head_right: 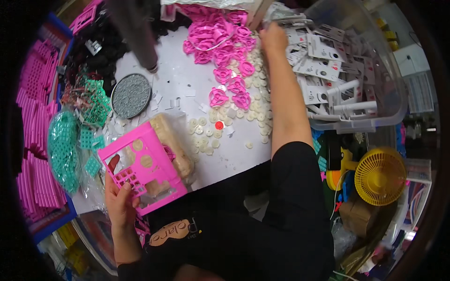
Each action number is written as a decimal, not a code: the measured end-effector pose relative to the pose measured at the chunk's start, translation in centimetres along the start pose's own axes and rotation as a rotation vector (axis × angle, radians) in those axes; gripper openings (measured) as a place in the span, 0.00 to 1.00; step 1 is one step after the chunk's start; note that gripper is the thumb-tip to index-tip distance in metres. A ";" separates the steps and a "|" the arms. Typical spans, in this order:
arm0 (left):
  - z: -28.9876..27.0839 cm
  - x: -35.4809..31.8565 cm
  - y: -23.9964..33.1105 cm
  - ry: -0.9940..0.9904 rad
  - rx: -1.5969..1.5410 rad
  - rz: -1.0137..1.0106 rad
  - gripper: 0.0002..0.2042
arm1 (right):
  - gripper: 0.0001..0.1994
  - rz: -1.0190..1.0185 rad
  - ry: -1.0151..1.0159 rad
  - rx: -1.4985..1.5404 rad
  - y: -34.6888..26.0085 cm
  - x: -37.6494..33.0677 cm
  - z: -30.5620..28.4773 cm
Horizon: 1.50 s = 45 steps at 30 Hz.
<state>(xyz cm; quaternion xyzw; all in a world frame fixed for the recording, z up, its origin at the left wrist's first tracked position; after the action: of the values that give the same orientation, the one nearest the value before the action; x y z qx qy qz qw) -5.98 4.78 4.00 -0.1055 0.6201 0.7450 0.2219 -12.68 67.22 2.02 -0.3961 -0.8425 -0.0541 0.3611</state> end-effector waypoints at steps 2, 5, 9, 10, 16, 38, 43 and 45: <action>-0.2 0.3 0.4 0.032 0.008 0.019 0.39 | 0.19 0.129 0.198 0.081 2.9 1.0 -1.7; -0.7 0.3 0.6 0.027 -0.034 0.023 0.41 | 0.14 0.329 0.550 0.358 7.8 1.4 -7.9; -1.1 1.1 0.4 -0.011 -0.072 0.054 0.42 | 0.11 0.590 0.621 1.085 13.6 0.3 -12.5; -1.5 1.1 0.3 -0.011 -0.093 0.056 0.42 | 0.11 0.648 0.574 1.309 12.6 -0.8 -14.8; 0.8 2.5 -0.8 -0.188 -0.072 -0.079 0.52 | 0.17 0.221 -0.598 1.490 -7.9 -15.4 -24.4; -1.3 1.3 1.5 0.099 -0.013 0.540 0.49 | 0.26 0.533 -1.112 1.669 -25.3 -32.1 -22.9; -2.0 1.5 0.8 0.073 -0.101 0.443 0.52 | 0.25 0.430 -1.178 1.570 -25.7 -31.6 -23.3; -1.8 1.4 0.9 0.082 -0.156 0.459 0.52 | 0.26 0.448 -1.211 1.564 -25.7 -31.8 -23.4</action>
<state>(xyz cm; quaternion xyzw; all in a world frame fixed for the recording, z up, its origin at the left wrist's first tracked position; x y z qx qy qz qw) -7.88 3.17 3.83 -0.0089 0.5770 0.8166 0.0125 -4.11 20.98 3.48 -0.1585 -0.5894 0.7914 0.0333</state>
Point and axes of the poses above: each hand's wrist, its own x-axis towards the middle knuckle, its own z-axis out of the palm, y = z × x, the point moved 7 cm from there along x, towards the middle knuckle, and after that the axes turned 15 degrees about y, right-handed, at the moved point
